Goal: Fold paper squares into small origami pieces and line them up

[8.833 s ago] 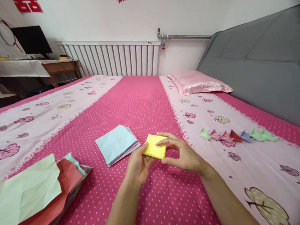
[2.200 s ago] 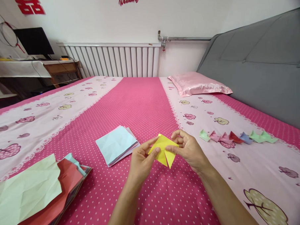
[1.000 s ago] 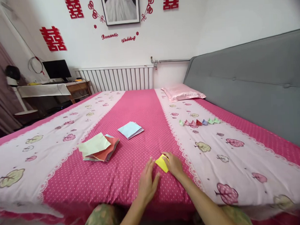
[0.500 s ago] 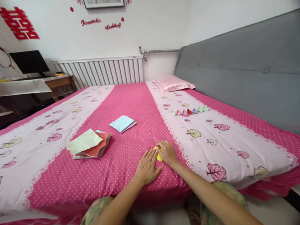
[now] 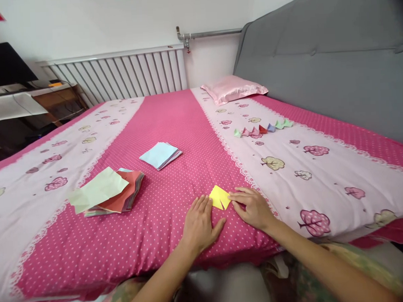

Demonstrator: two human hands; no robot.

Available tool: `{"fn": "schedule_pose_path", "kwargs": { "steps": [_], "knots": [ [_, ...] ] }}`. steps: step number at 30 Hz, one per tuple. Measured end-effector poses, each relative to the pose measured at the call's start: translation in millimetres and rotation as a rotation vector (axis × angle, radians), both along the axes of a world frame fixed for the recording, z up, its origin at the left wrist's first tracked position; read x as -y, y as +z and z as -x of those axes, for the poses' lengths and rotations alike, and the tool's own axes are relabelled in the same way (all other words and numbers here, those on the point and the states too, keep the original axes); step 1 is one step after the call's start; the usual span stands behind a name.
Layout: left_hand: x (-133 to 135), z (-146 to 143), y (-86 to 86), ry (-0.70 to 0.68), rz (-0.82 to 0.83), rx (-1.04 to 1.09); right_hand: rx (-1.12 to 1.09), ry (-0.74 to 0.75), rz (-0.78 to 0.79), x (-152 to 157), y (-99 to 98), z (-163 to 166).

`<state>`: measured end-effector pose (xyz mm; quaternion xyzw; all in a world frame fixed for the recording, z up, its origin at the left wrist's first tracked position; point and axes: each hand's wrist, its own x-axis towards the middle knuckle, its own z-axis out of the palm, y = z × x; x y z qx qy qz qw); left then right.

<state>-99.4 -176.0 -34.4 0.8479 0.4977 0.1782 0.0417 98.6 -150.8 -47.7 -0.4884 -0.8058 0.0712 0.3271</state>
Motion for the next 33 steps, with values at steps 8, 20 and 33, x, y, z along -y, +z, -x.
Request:
{"fn": "schedule_pose_path", "kwargs": {
  "steps": [8, 20, 33],
  "knots": [
    [2, -2, 2.3, 0.048, -0.030, 0.039, 0.025, 0.049, 0.069, -9, 9.8, -1],
    [-14, -4, 13.4, 0.107, 0.098, 0.472, -0.226, 0.016, 0.198, -13, 23.9, 8],
    [1, -6, 50.7, 0.247, 0.778, 1.459, -0.972, 0.117, 0.635, 10, 58.6, 36]
  ]
}}
